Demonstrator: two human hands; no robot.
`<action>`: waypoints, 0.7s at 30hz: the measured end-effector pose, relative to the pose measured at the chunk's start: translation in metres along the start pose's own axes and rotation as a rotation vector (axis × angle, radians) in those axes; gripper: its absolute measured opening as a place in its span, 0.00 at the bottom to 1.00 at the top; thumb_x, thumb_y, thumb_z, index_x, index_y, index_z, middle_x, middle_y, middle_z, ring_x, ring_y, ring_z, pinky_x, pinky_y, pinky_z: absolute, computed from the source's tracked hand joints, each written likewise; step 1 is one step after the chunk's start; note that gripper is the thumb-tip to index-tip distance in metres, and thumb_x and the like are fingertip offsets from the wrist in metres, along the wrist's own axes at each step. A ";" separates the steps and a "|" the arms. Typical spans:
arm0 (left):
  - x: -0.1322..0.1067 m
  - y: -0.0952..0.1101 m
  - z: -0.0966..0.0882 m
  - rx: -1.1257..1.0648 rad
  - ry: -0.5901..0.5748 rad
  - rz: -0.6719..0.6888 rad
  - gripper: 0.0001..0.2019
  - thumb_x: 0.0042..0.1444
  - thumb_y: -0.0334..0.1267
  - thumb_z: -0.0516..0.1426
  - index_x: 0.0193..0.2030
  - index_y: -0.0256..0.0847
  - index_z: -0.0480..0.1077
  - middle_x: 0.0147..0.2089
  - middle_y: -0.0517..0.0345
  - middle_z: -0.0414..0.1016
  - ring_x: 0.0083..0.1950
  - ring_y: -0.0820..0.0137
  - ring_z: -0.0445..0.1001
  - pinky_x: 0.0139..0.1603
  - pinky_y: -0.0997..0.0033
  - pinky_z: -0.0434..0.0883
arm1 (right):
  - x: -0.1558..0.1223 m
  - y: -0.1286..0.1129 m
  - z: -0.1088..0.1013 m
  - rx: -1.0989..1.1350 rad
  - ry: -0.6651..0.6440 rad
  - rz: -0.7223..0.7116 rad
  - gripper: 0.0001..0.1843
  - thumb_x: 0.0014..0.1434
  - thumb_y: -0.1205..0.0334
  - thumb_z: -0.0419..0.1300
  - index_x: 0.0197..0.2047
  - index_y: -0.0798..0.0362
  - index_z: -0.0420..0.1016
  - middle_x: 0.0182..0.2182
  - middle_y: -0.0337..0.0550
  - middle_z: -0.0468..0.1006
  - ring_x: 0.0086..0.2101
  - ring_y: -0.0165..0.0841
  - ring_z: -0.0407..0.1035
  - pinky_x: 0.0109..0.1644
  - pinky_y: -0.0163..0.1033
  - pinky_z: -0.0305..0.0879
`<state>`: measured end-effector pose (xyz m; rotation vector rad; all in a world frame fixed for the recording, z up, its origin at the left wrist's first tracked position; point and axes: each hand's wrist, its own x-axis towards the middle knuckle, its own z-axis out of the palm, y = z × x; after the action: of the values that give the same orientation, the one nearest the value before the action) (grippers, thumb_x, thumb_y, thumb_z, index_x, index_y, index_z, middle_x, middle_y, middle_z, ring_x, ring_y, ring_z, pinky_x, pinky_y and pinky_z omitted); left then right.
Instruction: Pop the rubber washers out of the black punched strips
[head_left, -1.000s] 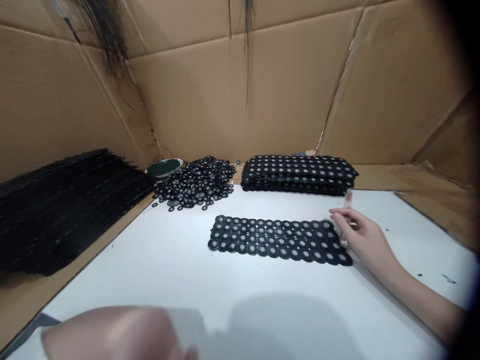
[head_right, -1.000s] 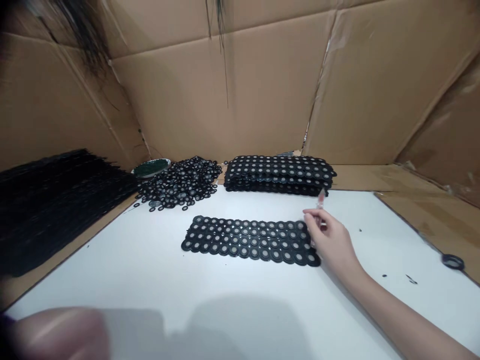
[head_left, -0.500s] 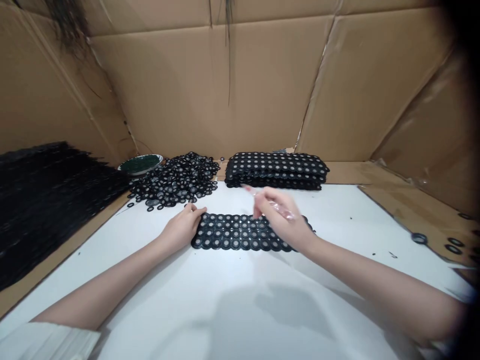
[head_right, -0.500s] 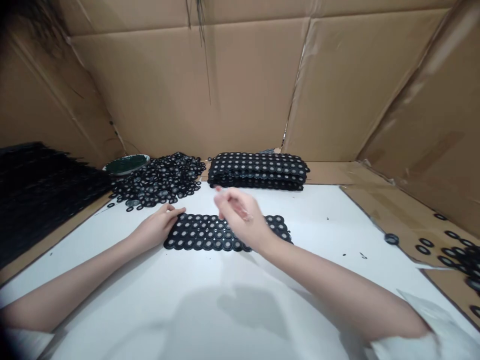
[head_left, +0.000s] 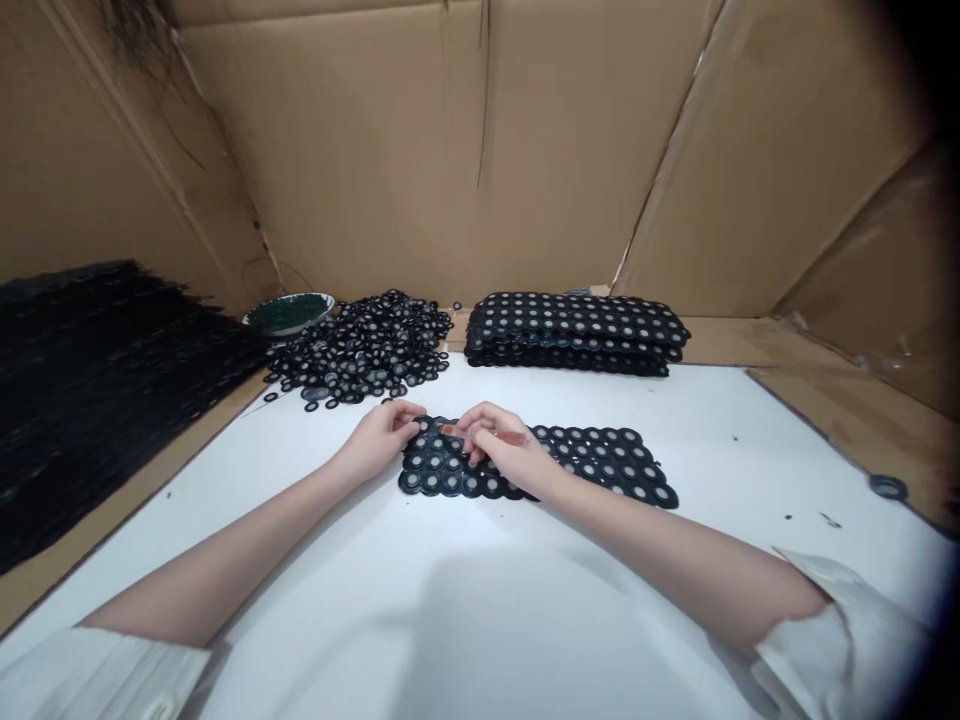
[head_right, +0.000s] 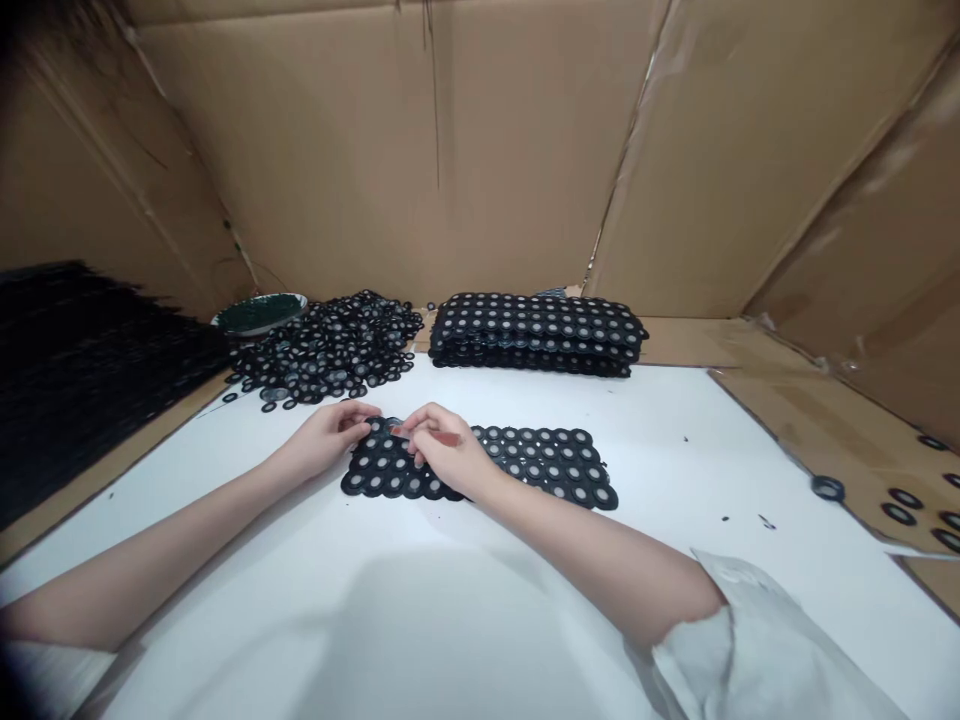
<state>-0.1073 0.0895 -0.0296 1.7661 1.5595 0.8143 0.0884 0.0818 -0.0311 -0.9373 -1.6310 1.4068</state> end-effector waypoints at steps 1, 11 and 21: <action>-0.001 0.001 0.000 0.032 0.000 -0.003 0.12 0.47 0.38 0.51 0.37 0.36 0.68 0.33 0.55 0.73 0.34 0.67 0.70 0.37 0.68 0.64 | 0.001 0.001 0.000 -0.017 -0.005 0.003 0.08 0.49 0.69 0.47 0.32 0.54 0.65 0.23 0.36 0.68 0.22 0.24 0.62 0.29 0.32 0.60; -0.005 0.013 0.014 0.152 0.190 -0.033 0.09 0.47 0.39 0.49 0.20 0.40 0.62 0.24 0.59 0.65 0.31 0.67 0.63 0.34 0.68 0.58 | -0.001 0.008 0.010 -0.201 0.065 -0.115 0.04 0.53 0.66 0.46 0.33 0.50 0.59 0.21 0.31 0.61 0.23 0.25 0.57 0.29 0.32 0.54; -0.025 0.034 0.024 -0.260 0.112 -0.204 0.09 0.47 0.41 0.49 0.28 0.37 0.63 0.25 0.59 0.66 0.28 0.70 0.64 0.28 0.72 0.60 | -0.001 0.003 0.013 -0.081 0.059 -0.125 0.03 0.53 0.65 0.47 0.32 0.51 0.59 0.19 0.30 0.62 0.20 0.24 0.55 0.28 0.31 0.53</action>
<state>-0.0704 0.0595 -0.0177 1.3735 1.5939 0.9789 0.0773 0.0762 -0.0357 -0.8983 -1.6833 1.2262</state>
